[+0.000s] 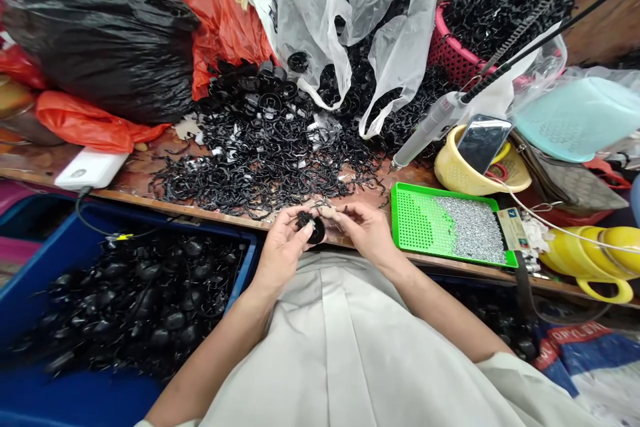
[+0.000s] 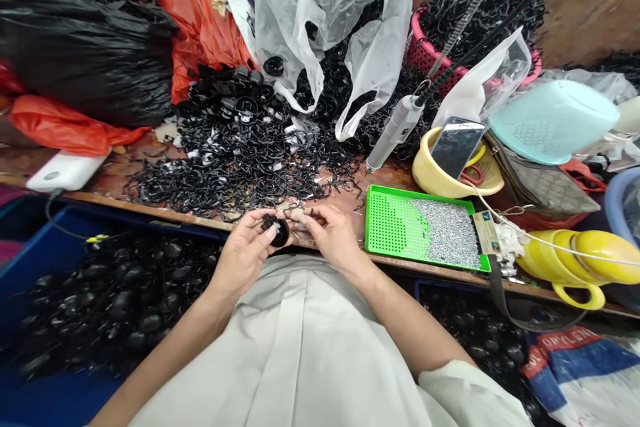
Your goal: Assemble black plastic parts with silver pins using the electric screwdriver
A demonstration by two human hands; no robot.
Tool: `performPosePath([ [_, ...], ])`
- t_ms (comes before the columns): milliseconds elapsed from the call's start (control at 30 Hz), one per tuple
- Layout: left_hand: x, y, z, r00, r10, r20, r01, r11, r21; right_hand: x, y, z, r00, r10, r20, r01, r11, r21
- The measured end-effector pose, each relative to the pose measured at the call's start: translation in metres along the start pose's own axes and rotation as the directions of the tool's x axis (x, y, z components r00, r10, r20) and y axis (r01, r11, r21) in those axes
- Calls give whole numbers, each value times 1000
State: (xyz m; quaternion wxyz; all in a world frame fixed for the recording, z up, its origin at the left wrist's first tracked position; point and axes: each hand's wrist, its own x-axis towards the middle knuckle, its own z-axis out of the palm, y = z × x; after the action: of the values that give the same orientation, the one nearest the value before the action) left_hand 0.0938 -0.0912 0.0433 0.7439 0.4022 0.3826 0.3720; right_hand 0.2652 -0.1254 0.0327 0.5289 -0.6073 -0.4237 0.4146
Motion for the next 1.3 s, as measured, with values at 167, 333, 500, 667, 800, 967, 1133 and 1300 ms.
performPosePath([
  [167,-4,-6,3,996,-70,54,62,989,133,10,-11,5,996,-26,80,26,1000,5],
  [333,-2,-6,9,998,-66,-9,66,967,245,12,-16,8,989,-102,109,123,971,-207],
  [500,1,-6,10,1000,0,3,-1,946,325,1,-20,4,975,-123,185,175,937,-301],
  [667,-3,-2,13,999,4,49,-19,947,321,-7,-21,4,964,-225,143,263,885,-383],
  [800,-8,-1,9,998,27,64,-47,940,338,-9,-24,3,960,-210,187,268,886,-379],
  [967,-10,-5,0,1000,9,6,-10,946,324,-13,-21,7,962,-134,238,213,912,-350],
  [1133,-1,-5,1,999,-16,-39,28,941,339,-1,-15,3,940,-116,321,223,921,-320],
  [1300,13,-1,1,992,12,-127,35,932,360,43,-24,-30,912,-95,400,296,827,-478],
])
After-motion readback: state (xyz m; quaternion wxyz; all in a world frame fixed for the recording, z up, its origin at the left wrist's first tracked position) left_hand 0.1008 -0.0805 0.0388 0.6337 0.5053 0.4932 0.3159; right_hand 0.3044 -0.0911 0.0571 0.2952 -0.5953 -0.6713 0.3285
